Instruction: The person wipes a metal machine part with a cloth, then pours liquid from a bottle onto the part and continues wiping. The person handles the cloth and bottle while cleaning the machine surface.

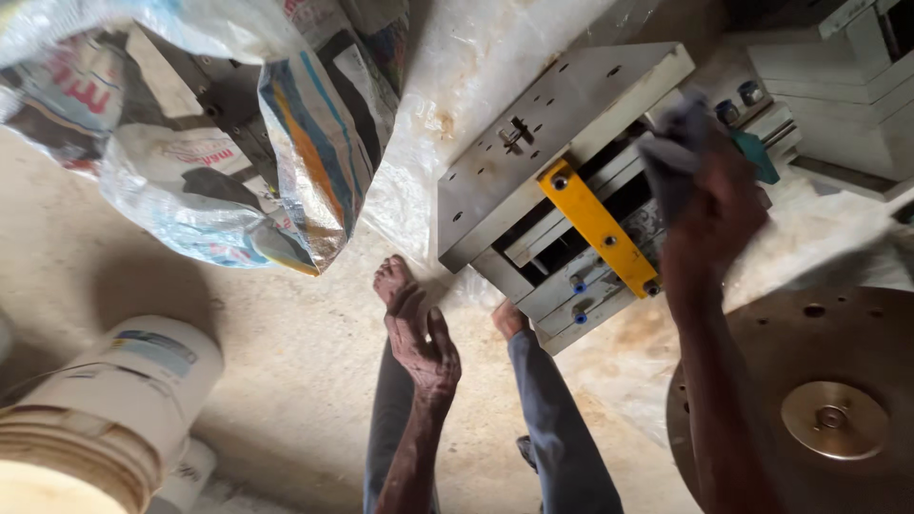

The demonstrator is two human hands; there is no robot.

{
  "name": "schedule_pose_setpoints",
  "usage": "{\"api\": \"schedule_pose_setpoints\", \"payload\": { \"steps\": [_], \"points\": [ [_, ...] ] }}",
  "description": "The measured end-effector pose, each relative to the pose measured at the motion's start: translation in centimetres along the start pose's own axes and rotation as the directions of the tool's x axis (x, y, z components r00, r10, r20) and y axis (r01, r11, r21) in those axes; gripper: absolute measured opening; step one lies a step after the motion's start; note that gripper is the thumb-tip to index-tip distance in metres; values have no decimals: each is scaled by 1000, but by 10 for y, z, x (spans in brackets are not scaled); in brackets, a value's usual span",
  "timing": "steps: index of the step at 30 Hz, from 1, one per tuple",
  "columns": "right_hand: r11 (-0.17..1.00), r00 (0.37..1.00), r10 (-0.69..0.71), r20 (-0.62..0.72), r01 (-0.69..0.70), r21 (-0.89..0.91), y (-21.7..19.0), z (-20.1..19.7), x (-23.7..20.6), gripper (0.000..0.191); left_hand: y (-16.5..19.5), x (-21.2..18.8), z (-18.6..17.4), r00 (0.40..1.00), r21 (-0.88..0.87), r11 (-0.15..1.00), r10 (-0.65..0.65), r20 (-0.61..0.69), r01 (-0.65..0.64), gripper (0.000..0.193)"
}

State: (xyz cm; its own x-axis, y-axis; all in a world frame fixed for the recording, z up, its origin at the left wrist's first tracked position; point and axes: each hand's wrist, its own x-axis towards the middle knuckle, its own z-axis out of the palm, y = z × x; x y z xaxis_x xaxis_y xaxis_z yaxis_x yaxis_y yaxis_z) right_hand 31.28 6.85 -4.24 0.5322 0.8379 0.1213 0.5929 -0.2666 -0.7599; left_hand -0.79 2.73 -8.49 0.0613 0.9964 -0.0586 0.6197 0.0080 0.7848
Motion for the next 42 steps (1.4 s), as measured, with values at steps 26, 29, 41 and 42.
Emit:
{"api": "schedule_pose_setpoints", "payload": {
  "steps": [26,29,41,42],
  "points": [
    [985,989,-38,-143,61,160,129,42,66,18,46,133,111,947,471,861,38,318,-193,80],
    [999,978,7,-210,1,42,142,11,68,13,48,133,110,941,460,862,56,333,-214,81],
    [158,791,371,487,-570,806,89,-44,42,21,46,132,118,947,492,850,25,321,-189,83],
    [748,936,183,301,-332,575,91,-28,48,23,45,132,118,947,490,852,22,321,-186,83]
  ]
}}
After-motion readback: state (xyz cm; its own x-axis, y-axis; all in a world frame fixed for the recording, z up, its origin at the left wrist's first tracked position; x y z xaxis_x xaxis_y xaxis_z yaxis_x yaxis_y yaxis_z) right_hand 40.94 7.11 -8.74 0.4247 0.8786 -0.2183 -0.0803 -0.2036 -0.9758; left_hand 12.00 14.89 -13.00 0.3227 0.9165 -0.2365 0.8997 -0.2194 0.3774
